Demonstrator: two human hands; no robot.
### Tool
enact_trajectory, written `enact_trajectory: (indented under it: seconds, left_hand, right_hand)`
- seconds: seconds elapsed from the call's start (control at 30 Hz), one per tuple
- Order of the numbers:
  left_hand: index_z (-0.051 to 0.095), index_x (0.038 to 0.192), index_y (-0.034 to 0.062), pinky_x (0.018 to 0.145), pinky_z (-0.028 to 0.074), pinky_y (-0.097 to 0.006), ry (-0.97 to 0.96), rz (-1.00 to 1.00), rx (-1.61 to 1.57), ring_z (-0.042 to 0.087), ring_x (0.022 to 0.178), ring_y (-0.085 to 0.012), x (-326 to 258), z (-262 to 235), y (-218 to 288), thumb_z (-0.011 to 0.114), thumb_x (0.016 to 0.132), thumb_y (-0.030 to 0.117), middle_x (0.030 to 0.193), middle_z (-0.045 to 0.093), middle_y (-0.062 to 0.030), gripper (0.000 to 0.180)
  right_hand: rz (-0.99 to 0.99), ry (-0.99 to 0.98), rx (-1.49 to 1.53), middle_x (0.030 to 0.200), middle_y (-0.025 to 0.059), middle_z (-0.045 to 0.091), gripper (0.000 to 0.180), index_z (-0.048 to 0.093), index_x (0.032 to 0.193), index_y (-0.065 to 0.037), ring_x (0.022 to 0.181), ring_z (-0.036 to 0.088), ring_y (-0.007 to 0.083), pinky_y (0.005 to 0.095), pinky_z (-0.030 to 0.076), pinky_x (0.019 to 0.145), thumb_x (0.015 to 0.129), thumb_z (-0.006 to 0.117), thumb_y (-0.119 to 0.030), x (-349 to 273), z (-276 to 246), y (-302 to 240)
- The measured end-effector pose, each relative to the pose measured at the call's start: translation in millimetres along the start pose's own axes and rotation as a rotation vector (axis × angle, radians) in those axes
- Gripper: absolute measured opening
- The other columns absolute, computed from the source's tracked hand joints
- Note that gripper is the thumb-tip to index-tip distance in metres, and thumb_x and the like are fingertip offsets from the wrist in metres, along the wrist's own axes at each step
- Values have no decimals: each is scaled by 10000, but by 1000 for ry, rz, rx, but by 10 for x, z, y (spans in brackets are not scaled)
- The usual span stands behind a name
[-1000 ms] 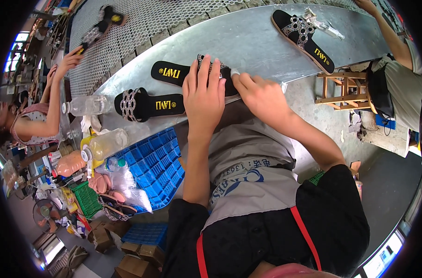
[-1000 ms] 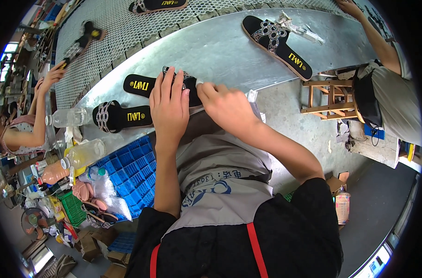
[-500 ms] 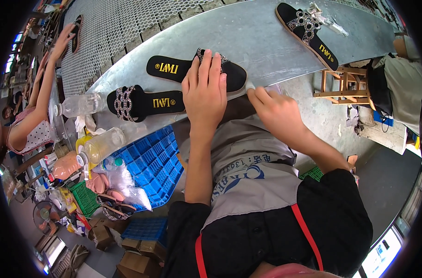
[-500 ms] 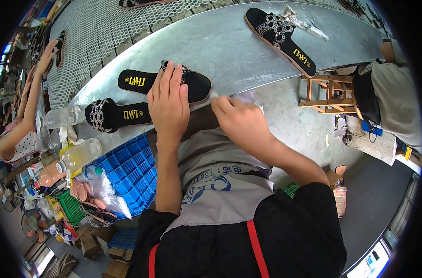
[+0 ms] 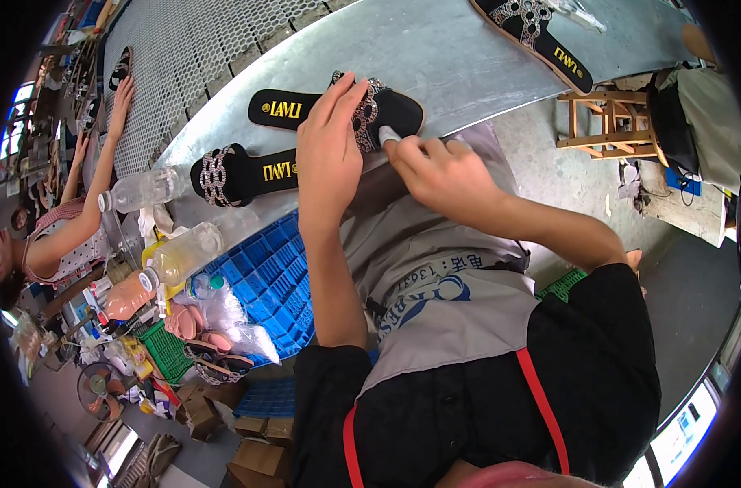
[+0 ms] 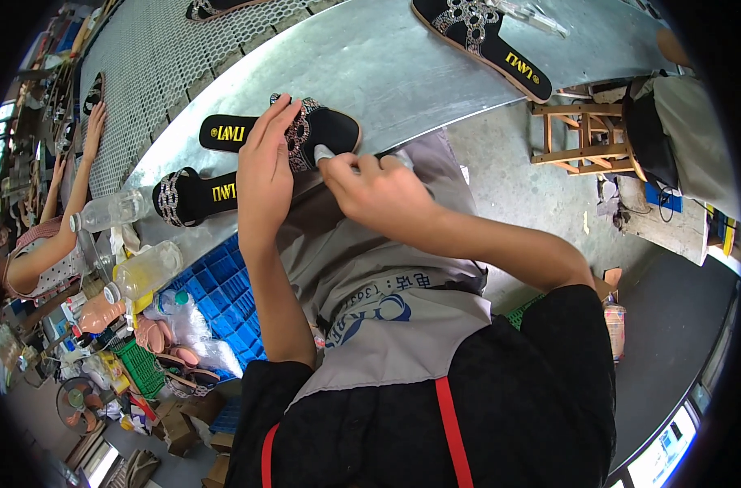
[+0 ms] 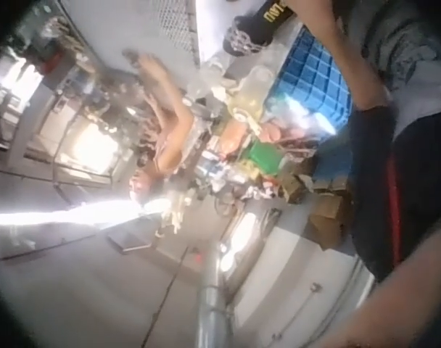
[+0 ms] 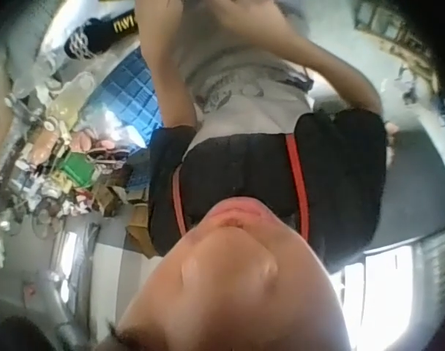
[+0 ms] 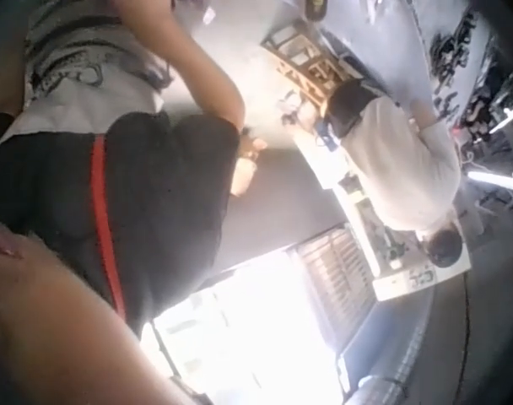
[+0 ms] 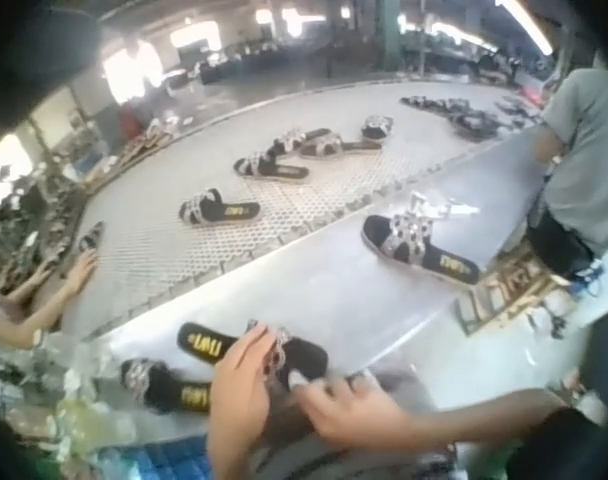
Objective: Cleaning the edges of sandals with a cloth and solvent in a manufacturing environment.
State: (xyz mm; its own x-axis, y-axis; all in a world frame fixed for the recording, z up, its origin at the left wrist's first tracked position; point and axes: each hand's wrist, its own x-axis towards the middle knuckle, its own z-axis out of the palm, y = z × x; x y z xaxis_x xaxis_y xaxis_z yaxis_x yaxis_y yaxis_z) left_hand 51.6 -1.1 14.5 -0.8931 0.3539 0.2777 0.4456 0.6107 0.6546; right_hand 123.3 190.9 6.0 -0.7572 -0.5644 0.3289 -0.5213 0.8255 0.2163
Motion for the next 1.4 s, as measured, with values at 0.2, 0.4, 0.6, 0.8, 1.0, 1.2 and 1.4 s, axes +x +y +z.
enact_trajectory:
  seconds: [0.2,0.4,0.6,0.8,1.0,1.2,1.4]
  left_hand:
    - [646,1398,101,1104,441,-434,20,20,40,584,1332,-329,-1,9,-71,504,994,-9,1471,616,-107,443]
    - [643,1401,102,1125,428,-441,12,18,18,574,1348,-331,1,87,-53,502,1000,3,1480,612,-106,436]
    - [651,1386,83,1126,432,-459,29,17,3,572,1346,-348,32,3,-119,526,1008,33,1484,608,-116,402]
    - [620,1453,130,1190,369,-541,41,-8,398,434,1442,-445,-25,-87,262,730,932,292,1619,421,-192,557]
    - [605,1461,188,926,526,-486,81,-24,451,616,1153,-371,-58,-1,344,799,792,231,1436,557,-186,697]
    - [703,1336,167,1011,505,-499,251,96,475,604,1214,-396,520,-564,183,838,710,145,1429,576,-199,641]
    - [599,1453,125,1149,427,-486,453,77,528,480,1453,-369,1383,-1453,82,785,872,142,1548,527,-170,611]
  right_hand:
    - [189,-101,54,902,40,515,288,658,1117,-42,681,634,126,278,530,533,843,665,-132,-274,-20,582]
    - [34,-14,152,933,44,532,368,653,1212,-40,714,654,143,275,543,559,865,650,-163,-36,-113,186]
    - [200,-106,153,976,57,571,458,623,1295,-67,785,706,192,359,580,614,843,659,-134,-81,66,490]
    - [422,22,533,1051,164,609,459,638,1325,-34,817,681,396,477,572,678,873,588,24,-20,139,900]
    - [617,338,957,947,221,565,366,656,1263,32,883,607,434,434,522,788,915,564,98,127,485,793]
    - [569,364,1038,973,186,615,300,675,1253,3,875,636,405,405,533,774,967,599,47,52,449,767]
    - [577,363,1143,898,161,587,256,683,1242,14,815,609,305,343,503,758,1005,591,42,12,451,843]
